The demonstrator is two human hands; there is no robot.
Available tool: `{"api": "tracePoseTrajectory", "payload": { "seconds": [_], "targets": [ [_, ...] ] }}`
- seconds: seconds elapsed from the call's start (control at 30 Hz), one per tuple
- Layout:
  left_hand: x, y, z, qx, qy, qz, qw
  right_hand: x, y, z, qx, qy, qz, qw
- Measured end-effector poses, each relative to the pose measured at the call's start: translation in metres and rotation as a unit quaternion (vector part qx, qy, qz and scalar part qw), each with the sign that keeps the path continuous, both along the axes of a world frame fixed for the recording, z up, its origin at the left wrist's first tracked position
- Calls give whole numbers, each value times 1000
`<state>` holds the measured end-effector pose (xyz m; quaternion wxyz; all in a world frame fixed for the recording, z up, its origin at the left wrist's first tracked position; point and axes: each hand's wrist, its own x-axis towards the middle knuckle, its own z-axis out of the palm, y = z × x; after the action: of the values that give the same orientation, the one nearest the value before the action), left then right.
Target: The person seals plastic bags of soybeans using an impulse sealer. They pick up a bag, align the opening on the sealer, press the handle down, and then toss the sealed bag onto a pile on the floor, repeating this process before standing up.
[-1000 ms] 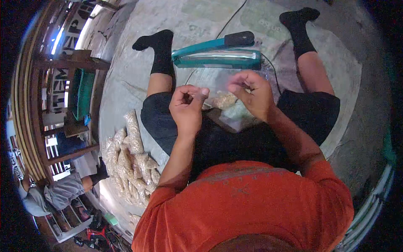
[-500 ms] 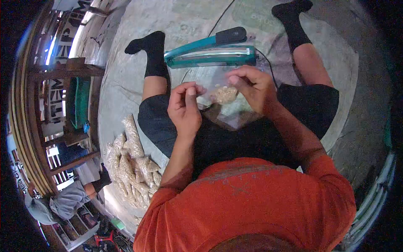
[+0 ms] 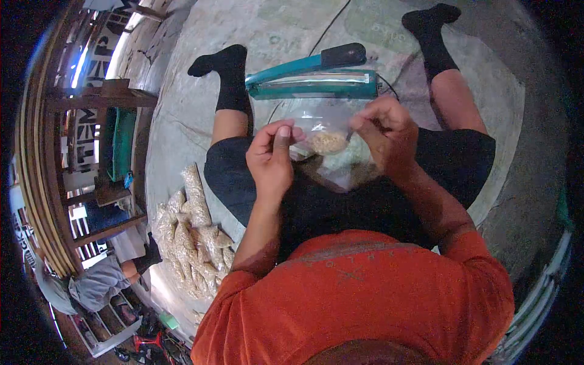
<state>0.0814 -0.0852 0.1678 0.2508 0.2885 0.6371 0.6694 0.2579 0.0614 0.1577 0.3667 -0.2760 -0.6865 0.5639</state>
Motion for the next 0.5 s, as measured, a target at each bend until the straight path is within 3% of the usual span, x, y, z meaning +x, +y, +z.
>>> {"api": "tracePoseTrajectory", "payload": {
  "seconds": [0.17,0.2,0.27,0.3,0.37,0.5],
  "targets": [
    [-2,0,0,-77,-4,-4,997,-29,-11,-11,-79,173,-34,981],
    [0,1,-1,-78,-5,-6,997,-24,-10,-12,-79,173,-37,981],
    [2,1,-2,-43,0,-2,999,-10,-4,-12,-86,23,64,994],
    [3,1,-2,-42,-1,-2,999,-8,-2,-7,-85,22,64,994],
    [5,1,1,-39,-17,-8,999,-5,1,2,58,-9,52,997],
    [0,4,1,-74,-18,-20,997,-5,7,-5,4,-2,44,999]
  ]
}}
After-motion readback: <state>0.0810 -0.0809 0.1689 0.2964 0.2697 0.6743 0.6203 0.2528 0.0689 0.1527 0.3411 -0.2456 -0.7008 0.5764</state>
